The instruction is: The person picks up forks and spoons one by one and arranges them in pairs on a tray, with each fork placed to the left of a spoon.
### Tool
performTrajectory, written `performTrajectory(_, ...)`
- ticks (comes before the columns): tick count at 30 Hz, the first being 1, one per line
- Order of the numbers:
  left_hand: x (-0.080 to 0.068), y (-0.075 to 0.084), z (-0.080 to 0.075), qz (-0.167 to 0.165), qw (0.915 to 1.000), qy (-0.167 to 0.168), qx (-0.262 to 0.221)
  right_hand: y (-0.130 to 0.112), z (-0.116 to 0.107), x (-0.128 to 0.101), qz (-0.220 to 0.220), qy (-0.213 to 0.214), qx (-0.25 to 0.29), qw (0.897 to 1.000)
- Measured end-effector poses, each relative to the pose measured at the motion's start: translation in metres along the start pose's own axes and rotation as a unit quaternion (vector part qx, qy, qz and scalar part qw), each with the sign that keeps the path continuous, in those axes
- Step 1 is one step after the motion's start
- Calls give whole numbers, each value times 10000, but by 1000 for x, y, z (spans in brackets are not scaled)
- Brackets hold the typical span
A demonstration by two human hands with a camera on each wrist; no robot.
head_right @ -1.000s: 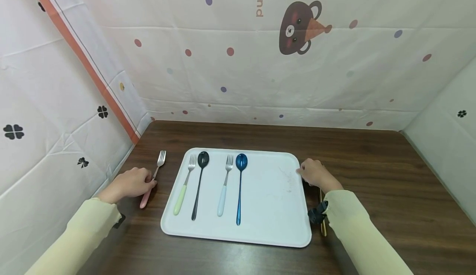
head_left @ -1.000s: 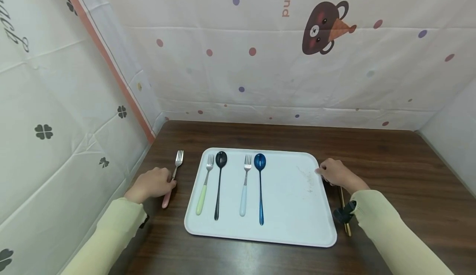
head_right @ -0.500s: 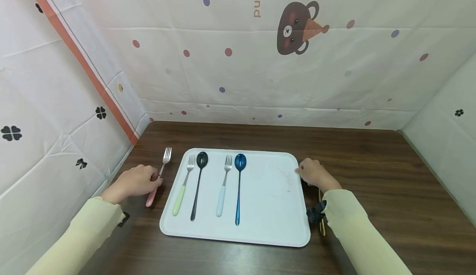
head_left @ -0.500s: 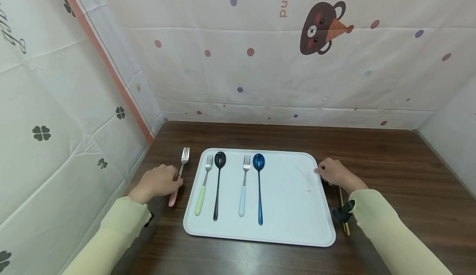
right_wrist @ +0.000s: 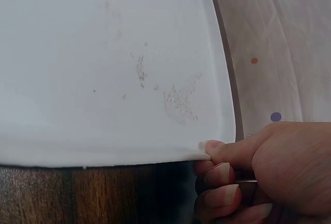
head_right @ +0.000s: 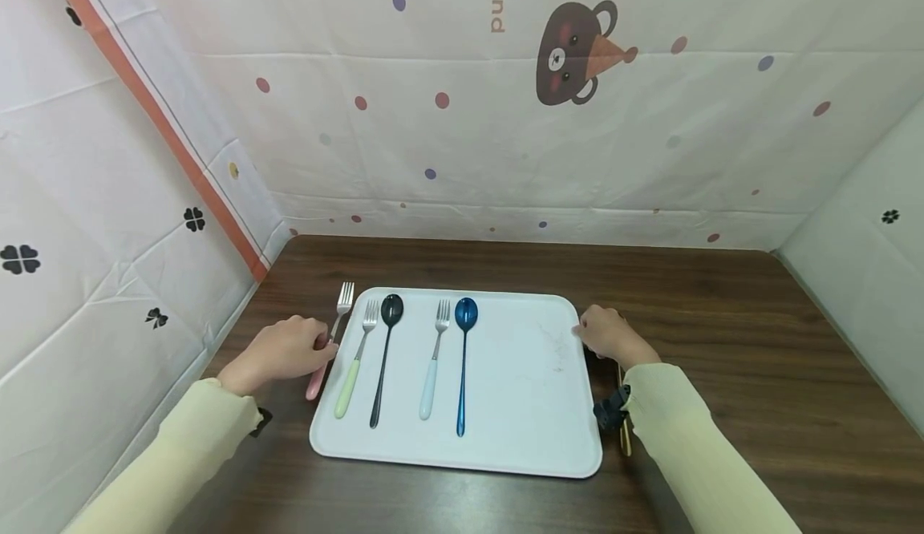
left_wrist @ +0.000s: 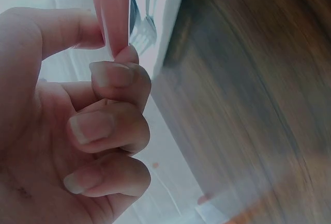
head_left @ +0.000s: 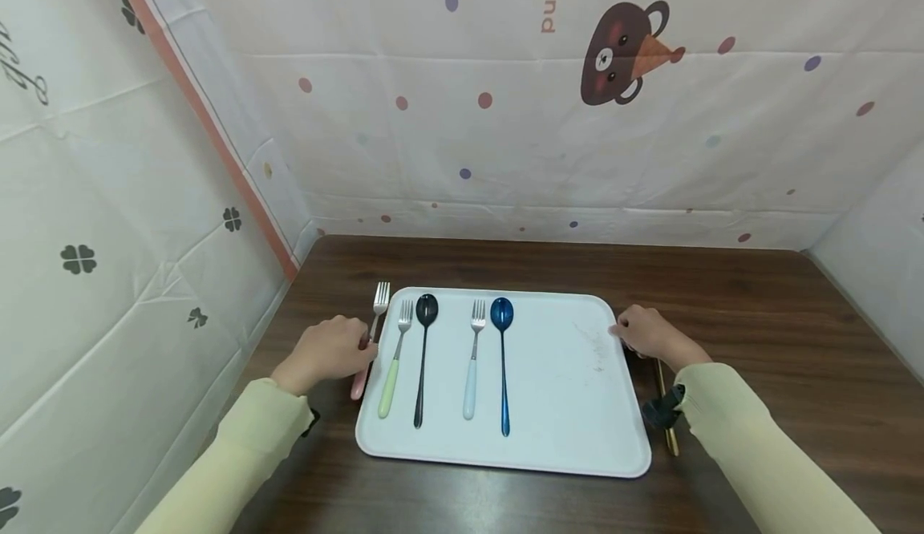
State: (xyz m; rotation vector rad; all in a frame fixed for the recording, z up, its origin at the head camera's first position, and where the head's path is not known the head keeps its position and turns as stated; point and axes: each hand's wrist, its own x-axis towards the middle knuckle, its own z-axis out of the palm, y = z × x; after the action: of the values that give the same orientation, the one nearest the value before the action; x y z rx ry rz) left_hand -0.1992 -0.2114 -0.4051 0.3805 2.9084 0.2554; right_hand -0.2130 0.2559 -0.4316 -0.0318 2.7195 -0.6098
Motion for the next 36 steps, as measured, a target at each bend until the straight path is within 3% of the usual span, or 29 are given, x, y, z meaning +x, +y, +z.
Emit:
performTrajectory(16, 10, 38, 10, 471, 9987, -9, -183, -13, -3, 3, 413, -219, -424, 9980)
performTrajectory(30, 19, 72, 18, 889, 9960, -81, 63, -20, -4, -2, 380, -131, -635, 9972)
performTrajectory(36, 20, 87, 18, 1025, 9945, -205, -56, -18, -2, 0, 477, -133, -715, 9962)
